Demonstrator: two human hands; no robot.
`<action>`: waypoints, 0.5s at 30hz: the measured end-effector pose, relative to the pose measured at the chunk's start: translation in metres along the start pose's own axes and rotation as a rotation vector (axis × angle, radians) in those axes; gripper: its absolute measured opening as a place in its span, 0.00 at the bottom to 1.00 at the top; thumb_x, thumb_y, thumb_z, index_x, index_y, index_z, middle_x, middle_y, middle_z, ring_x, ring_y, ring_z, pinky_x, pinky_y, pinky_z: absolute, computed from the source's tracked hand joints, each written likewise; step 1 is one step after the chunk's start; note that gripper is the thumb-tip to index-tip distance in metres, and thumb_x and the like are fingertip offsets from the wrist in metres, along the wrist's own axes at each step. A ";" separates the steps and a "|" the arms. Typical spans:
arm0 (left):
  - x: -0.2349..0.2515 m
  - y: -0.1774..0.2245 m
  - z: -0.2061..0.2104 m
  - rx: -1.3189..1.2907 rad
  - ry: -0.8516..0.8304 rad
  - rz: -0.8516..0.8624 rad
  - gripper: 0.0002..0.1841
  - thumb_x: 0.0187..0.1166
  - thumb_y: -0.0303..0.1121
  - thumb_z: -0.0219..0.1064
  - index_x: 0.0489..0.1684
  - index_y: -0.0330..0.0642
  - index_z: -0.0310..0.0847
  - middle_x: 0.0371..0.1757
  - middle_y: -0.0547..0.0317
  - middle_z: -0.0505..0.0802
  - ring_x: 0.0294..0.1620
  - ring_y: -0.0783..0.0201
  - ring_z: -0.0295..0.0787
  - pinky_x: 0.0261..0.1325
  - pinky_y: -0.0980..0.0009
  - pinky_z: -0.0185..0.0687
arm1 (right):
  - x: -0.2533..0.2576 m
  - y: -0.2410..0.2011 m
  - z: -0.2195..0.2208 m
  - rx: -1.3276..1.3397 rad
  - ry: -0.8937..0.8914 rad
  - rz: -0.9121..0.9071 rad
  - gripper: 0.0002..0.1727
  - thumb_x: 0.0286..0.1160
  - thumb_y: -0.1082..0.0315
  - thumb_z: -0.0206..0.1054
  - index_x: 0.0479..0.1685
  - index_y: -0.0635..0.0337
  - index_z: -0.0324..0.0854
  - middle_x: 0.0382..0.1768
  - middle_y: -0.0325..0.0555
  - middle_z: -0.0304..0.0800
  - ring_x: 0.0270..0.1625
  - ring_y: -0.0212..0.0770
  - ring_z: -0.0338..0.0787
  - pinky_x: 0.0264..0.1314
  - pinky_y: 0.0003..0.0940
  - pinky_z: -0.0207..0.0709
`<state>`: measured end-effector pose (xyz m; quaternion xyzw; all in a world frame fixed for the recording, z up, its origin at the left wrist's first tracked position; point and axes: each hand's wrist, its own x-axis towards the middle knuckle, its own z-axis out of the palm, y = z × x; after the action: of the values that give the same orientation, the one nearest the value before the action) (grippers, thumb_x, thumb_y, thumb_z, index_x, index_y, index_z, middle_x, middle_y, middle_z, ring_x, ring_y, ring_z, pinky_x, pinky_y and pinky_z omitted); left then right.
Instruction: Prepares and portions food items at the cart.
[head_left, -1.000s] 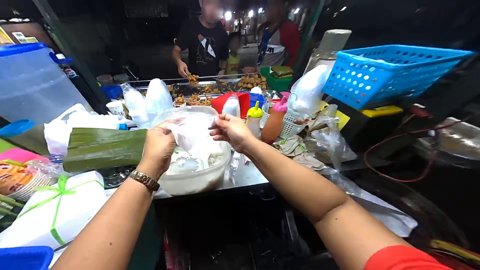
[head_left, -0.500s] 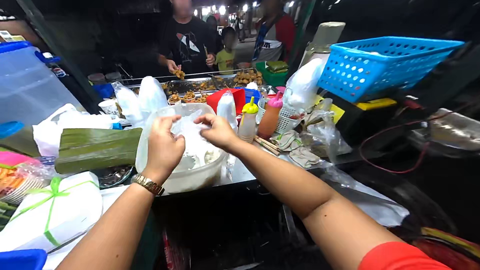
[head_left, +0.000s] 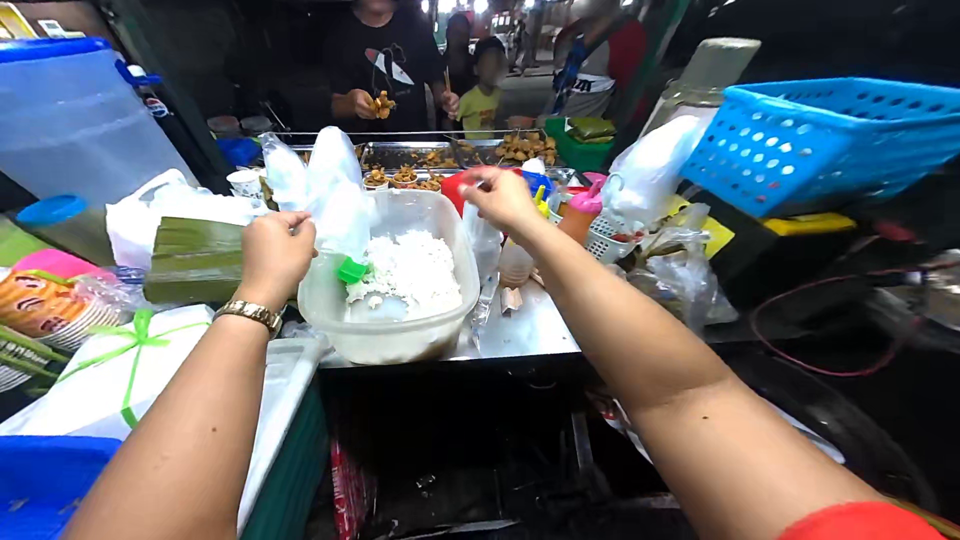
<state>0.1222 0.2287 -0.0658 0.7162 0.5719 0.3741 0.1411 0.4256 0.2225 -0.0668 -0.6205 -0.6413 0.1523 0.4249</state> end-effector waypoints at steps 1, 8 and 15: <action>0.001 -0.006 0.004 -0.049 0.001 -0.020 0.21 0.94 0.39 0.52 0.64 0.30 0.84 0.47 0.33 0.92 0.40 0.43 0.91 0.51 0.41 0.83 | -0.005 -0.003 0.007 -0.119 -0.103 -0.064 0.18 0.86 0.61 0.64 0.62 0.65 0.88 0.53 0.61 0.93 0.57 0.57 0.92 0.65 0.61 0.78; -0.009 -0.033 0.033 0.024 -0.080 -0.020 0.23 0.86 0.28 0.62 0.78 0.26 0.73 0.74 0.28 0.81 0.60 0.38 0.89 0.66 0.43 0.82 | -0.024 -0.035 0.086 -0.726 -0.735 -0.100 0.13 0.80 0.62 0.70 0.48 0.64 0.91 0.53 0.65 0.91 0.61 0.67 0.88 0.56 0.74 0.76; -0.010 -0.030 0.037 0.058 -0.047 -0.044 0.24 0.82 0.22 0.61 0.79 0.27 0.73 0.76 0.31 0.80 0.64 0.40 0.87 0.68 0.46 0.81 | -0.017 -0.050 0.106 -0.926 -0.737 0.080 0.12 0.79 0.71 0.66 0.49 0.75 0.86 0.62 0.70 0.86 0.67 0.70 0.85 0.58 0.72 0.75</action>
<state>0.1259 0.2374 -0.1140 0.7161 0.5946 0.3370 0.1419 0.3125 0.2329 -0.0994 -0.6712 -0.7223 0.0781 -0.1470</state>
